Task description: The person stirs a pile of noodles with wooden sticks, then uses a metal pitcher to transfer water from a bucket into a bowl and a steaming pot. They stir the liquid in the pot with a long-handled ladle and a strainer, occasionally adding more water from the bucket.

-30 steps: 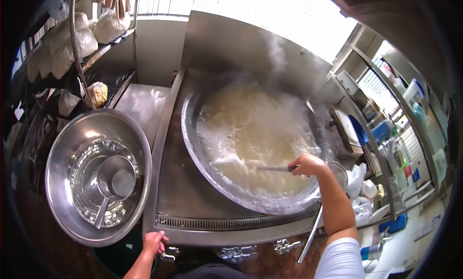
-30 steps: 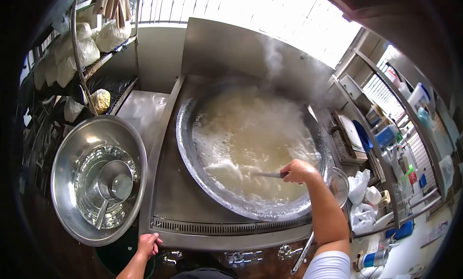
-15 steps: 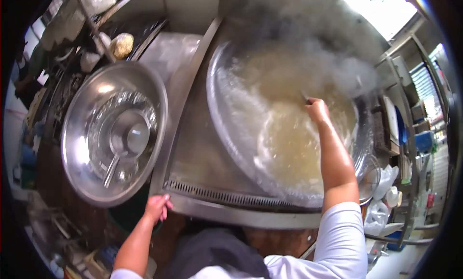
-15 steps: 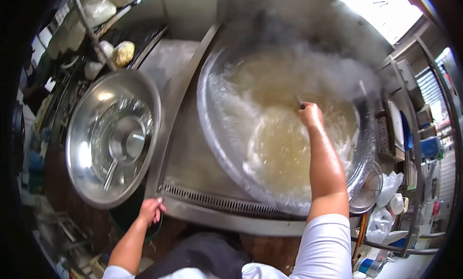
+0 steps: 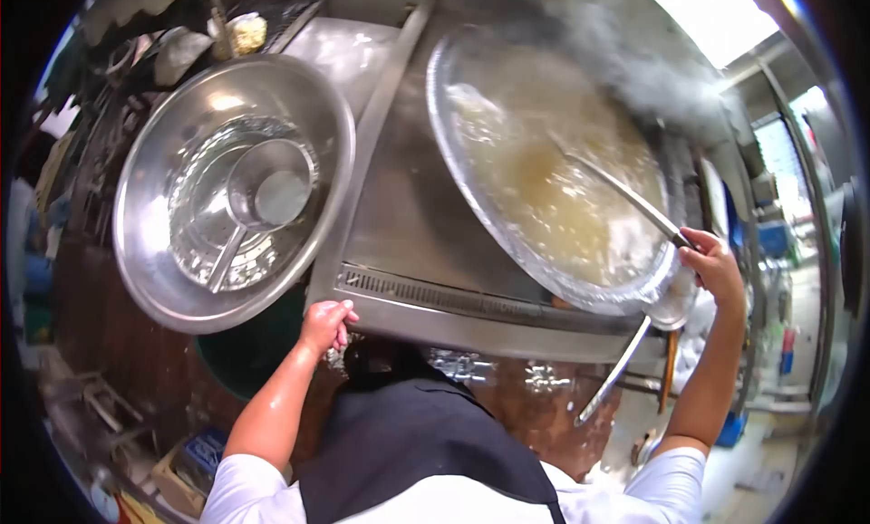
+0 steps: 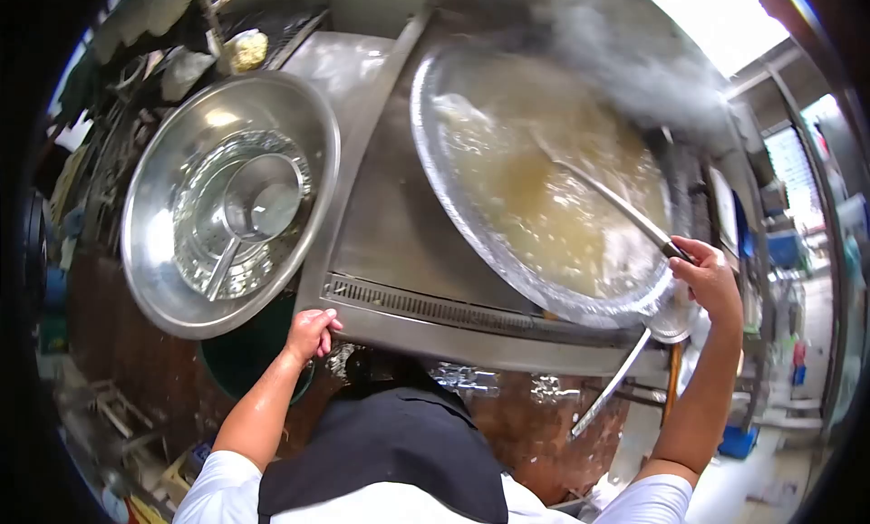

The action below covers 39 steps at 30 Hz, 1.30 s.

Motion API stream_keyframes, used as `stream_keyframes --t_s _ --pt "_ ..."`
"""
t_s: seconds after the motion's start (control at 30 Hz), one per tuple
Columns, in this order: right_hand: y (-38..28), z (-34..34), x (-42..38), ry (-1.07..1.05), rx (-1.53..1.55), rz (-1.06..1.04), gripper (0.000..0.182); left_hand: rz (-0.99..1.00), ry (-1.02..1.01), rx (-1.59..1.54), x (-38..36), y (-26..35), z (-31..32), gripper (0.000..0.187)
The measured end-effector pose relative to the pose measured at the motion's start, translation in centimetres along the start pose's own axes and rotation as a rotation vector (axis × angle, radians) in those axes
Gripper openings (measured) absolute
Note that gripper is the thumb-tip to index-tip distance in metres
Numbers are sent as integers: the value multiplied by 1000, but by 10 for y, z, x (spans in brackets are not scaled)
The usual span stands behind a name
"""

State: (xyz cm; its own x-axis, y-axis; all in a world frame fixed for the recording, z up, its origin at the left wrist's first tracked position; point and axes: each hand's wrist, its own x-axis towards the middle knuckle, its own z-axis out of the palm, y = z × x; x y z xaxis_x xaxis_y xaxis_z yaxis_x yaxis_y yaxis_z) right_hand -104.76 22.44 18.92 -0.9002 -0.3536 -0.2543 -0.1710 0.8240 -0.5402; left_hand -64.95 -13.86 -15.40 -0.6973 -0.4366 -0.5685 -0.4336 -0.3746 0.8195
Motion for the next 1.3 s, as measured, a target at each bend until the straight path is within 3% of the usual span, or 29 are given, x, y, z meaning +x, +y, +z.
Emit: stream_keyframes --t_s 0.23,0.3,0.33,0.43,0.5,0.57,0.67,0.9,1.07,1.1,1.23,1.3 --pt "-45 22 -142 73 -85 9 38 82 -86 9 2 -11 -4 33" --pt "-44 45 -172 102 47 42 38 84 -130 28 2 -15 -8 32" --pt "-34 58 -180 105 59 -62 39 82 -170 51 4 -17 -8 31" --pt "-26 106 -217 121 297 57 40 44 -200 98 5 -13 -9 31" --pt "-21 146 -233 106 540 89 40 -8 -234 118 2 -6 -9 31" --pt "-23 178 -242 148 441 -9 42 -50 -285 181 -1 2 -5 31" --pt "-33 198 -251 239 114 -183 40 -73 -518 217 -23 14 12 31" --pt "-19 242 -240 159 320 -213 42 -52 -748 183 -63 34 62 33" --pt "-12 279 -233 28 548 -113 42 -37 -661 286 -75 35 58 33" --pt "1 296 -225 46 429 -142 42 -48 -634 293 -74 30 57 33" --pt "4 358 -205 4 552 -156 55 -129 -513 243 -71 11 42 31" --pt "-12 376 -202 32 313 -266 60 -157 -435 166 -72 5 38 33"
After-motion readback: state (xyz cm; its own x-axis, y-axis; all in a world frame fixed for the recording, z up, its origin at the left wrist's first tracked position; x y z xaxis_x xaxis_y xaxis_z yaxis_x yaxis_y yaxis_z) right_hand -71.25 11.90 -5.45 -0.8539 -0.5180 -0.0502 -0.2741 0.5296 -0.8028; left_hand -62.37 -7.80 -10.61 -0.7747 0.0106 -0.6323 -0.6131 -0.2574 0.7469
